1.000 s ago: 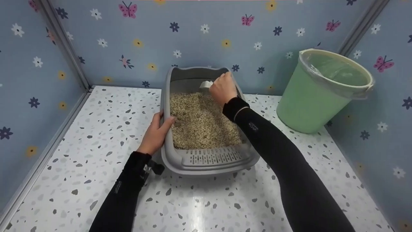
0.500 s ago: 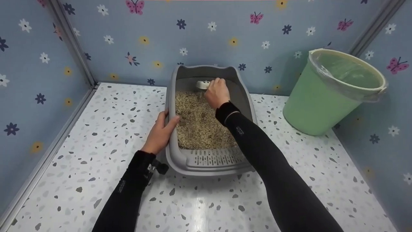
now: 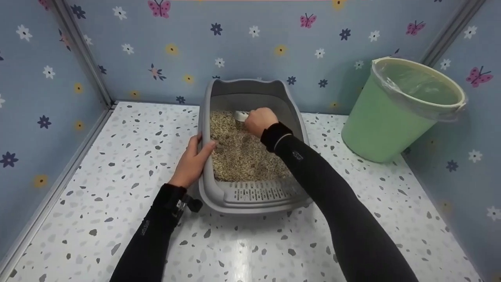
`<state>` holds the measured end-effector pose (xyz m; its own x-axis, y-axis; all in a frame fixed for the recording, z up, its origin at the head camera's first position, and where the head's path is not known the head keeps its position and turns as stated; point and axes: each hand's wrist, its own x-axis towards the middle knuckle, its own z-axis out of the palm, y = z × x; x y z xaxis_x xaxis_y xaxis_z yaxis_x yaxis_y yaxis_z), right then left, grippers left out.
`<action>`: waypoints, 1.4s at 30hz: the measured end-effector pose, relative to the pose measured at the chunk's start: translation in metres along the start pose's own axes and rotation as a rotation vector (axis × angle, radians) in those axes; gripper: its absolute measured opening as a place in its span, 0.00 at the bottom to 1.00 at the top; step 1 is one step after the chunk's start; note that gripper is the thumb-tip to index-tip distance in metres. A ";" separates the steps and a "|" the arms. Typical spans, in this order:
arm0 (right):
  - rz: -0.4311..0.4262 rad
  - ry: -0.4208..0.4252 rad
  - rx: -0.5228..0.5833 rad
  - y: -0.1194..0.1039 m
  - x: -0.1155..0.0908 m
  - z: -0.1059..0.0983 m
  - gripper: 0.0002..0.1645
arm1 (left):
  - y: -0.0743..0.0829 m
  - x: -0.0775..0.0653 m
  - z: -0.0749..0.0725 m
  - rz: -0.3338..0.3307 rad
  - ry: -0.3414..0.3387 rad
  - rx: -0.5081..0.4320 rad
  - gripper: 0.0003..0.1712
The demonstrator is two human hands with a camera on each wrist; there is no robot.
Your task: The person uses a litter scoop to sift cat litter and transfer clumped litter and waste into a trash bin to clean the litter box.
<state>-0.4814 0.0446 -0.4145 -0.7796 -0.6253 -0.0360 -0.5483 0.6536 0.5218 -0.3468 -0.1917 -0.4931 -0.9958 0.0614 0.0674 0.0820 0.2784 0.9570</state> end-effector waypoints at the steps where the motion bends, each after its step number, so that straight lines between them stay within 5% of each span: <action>1: -0.011 0.011 0.023 0.003 -0.003 -0.004 0.25 | 0.000 0.000 -0.001 -0.002 0.005 0.003 0.50; 11: -0.137 -0.069 0.174 0.008 -0.035 -0.060 0.19 | -0.004 0.001 -0.008 -0.009 0.017 -0.004 0.51; 18: -0.135 -0.147 0.179 0.028 -0.047 -0.090 0.25 | -0.006 0.000 -0.008 -0.007 0.022 -0.004 0.52; 23: -0.051 -0.140 0.096 0.049 -0.055 -0.105 0.27 | -0.003 -0.001 -0.009 0.002 -0.001 -0.014 0.53; 27: 0.018 -0.126 -0.013 0.053 -0.053 -0.096 0.33 | -0.002 -0.001 -0.009 0.010 -0.014 -0.033 0.52; 36: 0.062 -0.121 -0.099 0.044 -0.027 -0.030 0.35 | -0.002 0.001 -0.003 0.010 0.011 -0.010 0.52; 42: 0.022 -0.156 -0.058 0.033 -0.031 -0.035 0.34 | 0.001 0.001 0.000 0.001 0.010 0.005 0.53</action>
<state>-0.4649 0.0709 -0.3662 -0.8313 -0.5341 -0.1539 -0.5157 0.6379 0.5720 -0.3480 -0.1912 -0.4925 -0.9961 0.0520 0.0716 0.0835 0.2835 0.9553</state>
